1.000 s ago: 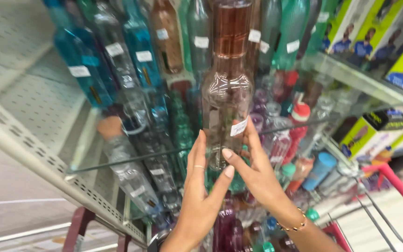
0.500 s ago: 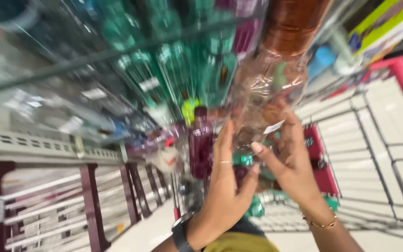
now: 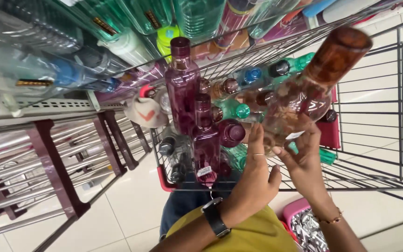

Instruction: Picking up various colored plastic water bottles from a store shelf and placing them into a shopping cart.

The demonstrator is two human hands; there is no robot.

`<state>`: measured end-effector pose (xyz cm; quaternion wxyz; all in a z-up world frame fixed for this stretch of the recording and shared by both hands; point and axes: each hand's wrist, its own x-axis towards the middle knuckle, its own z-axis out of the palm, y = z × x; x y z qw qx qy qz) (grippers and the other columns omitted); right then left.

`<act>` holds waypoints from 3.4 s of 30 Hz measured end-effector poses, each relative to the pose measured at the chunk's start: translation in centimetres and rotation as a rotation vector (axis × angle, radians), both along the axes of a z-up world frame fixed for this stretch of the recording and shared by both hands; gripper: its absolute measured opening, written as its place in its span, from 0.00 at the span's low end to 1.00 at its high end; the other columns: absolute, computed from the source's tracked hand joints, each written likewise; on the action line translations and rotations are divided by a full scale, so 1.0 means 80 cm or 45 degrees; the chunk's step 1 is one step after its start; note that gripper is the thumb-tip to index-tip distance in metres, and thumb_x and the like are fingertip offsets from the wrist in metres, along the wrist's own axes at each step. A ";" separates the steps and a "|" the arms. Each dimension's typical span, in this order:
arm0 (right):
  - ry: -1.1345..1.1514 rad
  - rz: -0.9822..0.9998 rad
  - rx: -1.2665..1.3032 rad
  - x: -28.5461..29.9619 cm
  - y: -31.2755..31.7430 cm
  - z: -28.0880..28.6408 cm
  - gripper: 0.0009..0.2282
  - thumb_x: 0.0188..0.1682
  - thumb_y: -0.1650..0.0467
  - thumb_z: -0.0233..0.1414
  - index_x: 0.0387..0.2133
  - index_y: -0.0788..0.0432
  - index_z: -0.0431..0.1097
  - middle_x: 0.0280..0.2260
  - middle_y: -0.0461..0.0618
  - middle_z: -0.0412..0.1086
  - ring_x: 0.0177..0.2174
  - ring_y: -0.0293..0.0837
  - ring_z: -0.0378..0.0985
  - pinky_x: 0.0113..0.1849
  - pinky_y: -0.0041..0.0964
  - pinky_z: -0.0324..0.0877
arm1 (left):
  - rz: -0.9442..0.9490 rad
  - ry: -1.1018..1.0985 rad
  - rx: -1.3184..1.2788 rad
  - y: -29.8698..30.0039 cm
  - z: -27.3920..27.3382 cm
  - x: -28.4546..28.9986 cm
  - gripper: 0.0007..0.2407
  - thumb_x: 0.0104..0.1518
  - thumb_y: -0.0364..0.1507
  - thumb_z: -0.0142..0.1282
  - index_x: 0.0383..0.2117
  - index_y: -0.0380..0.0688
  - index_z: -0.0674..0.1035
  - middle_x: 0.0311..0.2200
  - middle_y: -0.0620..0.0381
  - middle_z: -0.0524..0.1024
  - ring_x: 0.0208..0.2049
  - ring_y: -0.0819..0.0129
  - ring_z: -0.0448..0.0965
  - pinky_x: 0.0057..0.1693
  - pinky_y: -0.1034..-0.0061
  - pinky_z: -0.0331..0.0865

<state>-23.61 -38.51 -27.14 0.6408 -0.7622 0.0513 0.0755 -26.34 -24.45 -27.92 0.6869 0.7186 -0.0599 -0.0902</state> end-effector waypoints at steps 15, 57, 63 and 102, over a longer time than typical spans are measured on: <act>0.213 0.053 0.025 -0.013 -0.030 -0.147 0.38 0.45 0.87 0.51 0.68 0.57 0.41 0.64 0.55 0.53 0.59 0.48 0.65 0.53 0.40 0.72 | 0.065 0.397 0.033 -0.031 -0.101 -0.002 0.43 0.50 0.15 0.51 0.71 0.25 0.34 0.61 0.27 0.59 0.55 0.44 0.74 0.59 0.65 0.71; 0.158 -0.156 -0.211 -0.037 -0.002 -0.166 0.34 0.53 0.70 0.55 0.69 0.59 0.41 0.66 0.66 0.52 0.65 0.57 0.57 0.57 0.47 0.64 | 0.035 0.400 0.189 -0.025 -0.111 -0.028 0.33 0.57 0.20 0.47 0.67 0.20 0.43 0.69 0.21 0.39 0.73 0.33 0.37 0.73 0.57 0.44; 0.123 -0.192 -0.170 -0.040 0.010 -0.145 0.33 0.54 0.70 0.54 0.69 0.59 0.42 0.66 0.64 0.51 0.65 0.55 0.57 0.58 0.47 0.63 | 0.037 0.374 0.177 -0.024 -0.100 -0.028 0.32 0.58 0.20 0.45 0.68 0.20 0.44 0.69 0.20 0.40 0.73 0.33 0.39 0.73 0.58 0.44; -1.656 -0.031 0.520 0.200 0.244 0.267 0.34 0.52 0.75 0.50 0.71 0.61 0.39 0.69 0.63 0.49 0.69 0.59 0.52 0.67 0.57 0.51 | 0.579 -1.304 0.271 0.197 0.263 0.156 0.42 0.56 0.25 0.63 0.73 0.32 0.45 0.74 0.31 0.40 0.76 0.36 0.46 0.76 0.51 0.44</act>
